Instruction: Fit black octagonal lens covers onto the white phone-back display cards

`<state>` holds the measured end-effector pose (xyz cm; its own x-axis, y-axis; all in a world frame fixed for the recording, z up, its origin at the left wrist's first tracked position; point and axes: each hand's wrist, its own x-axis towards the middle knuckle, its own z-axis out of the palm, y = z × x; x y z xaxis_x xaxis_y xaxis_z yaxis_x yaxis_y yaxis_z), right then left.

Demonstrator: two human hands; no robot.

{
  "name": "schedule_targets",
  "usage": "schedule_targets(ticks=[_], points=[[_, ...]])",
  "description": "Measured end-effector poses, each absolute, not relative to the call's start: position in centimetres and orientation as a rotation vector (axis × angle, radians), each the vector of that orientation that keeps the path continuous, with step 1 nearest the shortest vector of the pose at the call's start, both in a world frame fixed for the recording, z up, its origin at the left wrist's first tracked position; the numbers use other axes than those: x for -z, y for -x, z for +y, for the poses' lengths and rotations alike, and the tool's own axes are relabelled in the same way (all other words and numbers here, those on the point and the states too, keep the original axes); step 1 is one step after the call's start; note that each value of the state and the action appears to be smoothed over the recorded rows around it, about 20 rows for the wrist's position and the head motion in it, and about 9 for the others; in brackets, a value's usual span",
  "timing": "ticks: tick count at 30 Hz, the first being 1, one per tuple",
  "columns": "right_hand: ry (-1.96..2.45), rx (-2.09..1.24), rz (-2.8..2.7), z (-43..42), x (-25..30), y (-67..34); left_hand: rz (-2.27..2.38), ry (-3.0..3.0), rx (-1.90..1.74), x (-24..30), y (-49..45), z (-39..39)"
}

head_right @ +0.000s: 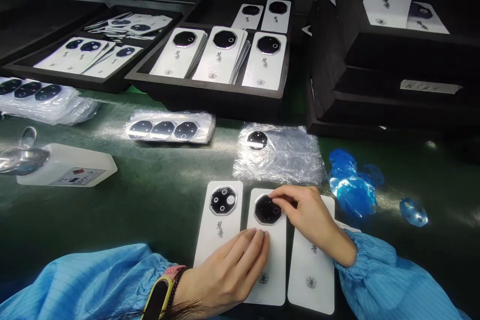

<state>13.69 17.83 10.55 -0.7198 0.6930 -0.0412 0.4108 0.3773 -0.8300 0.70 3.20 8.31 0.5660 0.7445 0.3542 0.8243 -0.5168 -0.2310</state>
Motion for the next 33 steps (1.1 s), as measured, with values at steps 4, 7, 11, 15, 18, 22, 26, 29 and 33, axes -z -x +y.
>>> schedule_targets(ticks=[4, 7, 11, 15, 18, 22, 26, 29, 33], points=[[0.94, -1.248, -2.328, 17.83, -10.44, -13.66, -1.281, 2.443, 0.288, -8.38, -0.67, 3.2], [0.926, -1.229, -2.34, 17.7, -10.4, -13.61, -1.27, 2.444, 0.282, -8.54, -0.62, 3.26], [0.949, -1.234, -2.327, 17.55, -10.47, -13.57, -1.282, 2.431, 0.287, -8.77, -0.59, 3.44], [1.03, -1.31, -2.257, 17.75, -10.58, -13.72, -1.264, 2.435, 0.31, -8.79, -0.56, 3.46], [1.058, -1.325, -2.234, 17.91, -10.58, -13.82, -1.247, 2.437, 0.312, -8.7, -0.56, 3.38], [1.044, -1.307, -2.272, 17.87, -10.52, -13.64, -1.265, 2.436, 0.303, -8.71, -0.64, 3.32], [1.027, -1.28, -2.303, 17.76, -10.45, -13.51, -1.268, 2.435, 0.293, -8.83, -0.7, 3.33], [1.016, -1.263, -2.315, 17.73, -10.4, -13.57, -1.286, 2.434, 0.289, -8.82, -0.69, 3.33], [1.001, -1.249, -2.322, 17.71, -10.45, -13.64, -1.28, 2.431, 0.287, -8.7, -0.64, 3.24]])
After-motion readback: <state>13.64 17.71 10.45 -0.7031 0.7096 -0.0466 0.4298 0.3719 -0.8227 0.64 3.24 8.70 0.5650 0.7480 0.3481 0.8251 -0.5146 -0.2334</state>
